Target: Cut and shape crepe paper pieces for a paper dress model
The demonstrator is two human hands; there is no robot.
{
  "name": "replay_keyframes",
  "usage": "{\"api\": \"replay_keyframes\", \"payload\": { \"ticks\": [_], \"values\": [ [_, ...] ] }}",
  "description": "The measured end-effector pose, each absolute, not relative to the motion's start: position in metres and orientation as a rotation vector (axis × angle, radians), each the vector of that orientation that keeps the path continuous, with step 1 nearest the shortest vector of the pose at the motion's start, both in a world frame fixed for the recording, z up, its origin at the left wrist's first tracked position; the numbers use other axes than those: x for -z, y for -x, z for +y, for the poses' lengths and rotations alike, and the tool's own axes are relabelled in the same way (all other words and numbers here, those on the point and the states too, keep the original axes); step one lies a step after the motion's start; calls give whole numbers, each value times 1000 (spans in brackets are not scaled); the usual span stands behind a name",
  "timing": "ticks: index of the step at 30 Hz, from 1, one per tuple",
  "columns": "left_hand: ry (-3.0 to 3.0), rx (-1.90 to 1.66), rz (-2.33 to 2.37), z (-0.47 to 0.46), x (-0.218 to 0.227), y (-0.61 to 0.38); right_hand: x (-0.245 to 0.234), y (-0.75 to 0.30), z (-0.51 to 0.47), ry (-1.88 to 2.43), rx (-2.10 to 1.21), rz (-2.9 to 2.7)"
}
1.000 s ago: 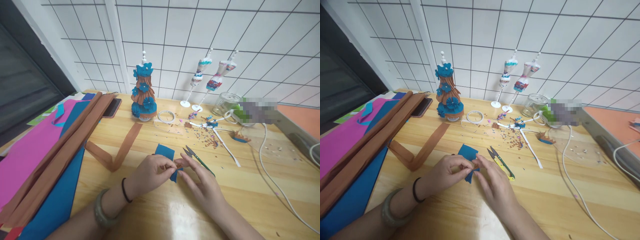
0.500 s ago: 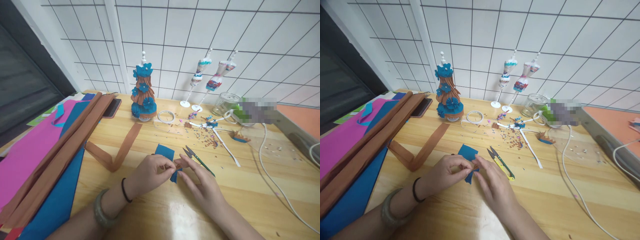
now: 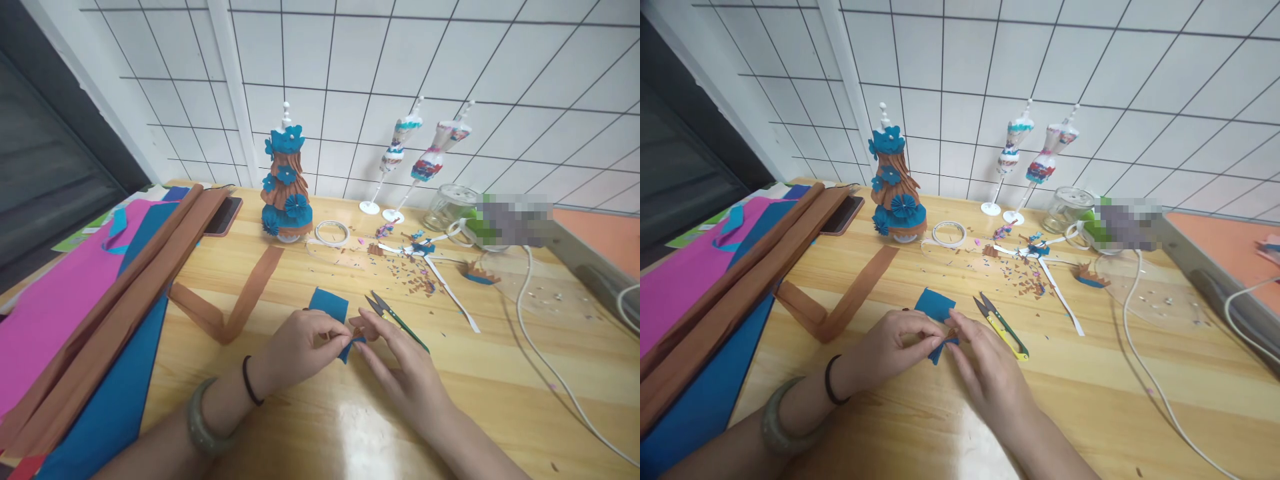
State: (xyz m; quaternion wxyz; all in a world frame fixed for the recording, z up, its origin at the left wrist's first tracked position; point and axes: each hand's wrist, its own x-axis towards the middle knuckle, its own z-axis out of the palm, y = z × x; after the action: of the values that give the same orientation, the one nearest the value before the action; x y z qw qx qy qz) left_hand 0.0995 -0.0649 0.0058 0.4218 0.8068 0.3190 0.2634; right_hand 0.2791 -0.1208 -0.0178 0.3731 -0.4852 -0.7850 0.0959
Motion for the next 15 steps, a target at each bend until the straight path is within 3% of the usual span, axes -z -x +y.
{"api": "replay_keyframes", "payload": {
  "ticks": [15],
  "values": [
    [-2120, -736, 836, -67, -1, -101, 18, -276, -120, 1188, -283, -1988]
  ]
}}
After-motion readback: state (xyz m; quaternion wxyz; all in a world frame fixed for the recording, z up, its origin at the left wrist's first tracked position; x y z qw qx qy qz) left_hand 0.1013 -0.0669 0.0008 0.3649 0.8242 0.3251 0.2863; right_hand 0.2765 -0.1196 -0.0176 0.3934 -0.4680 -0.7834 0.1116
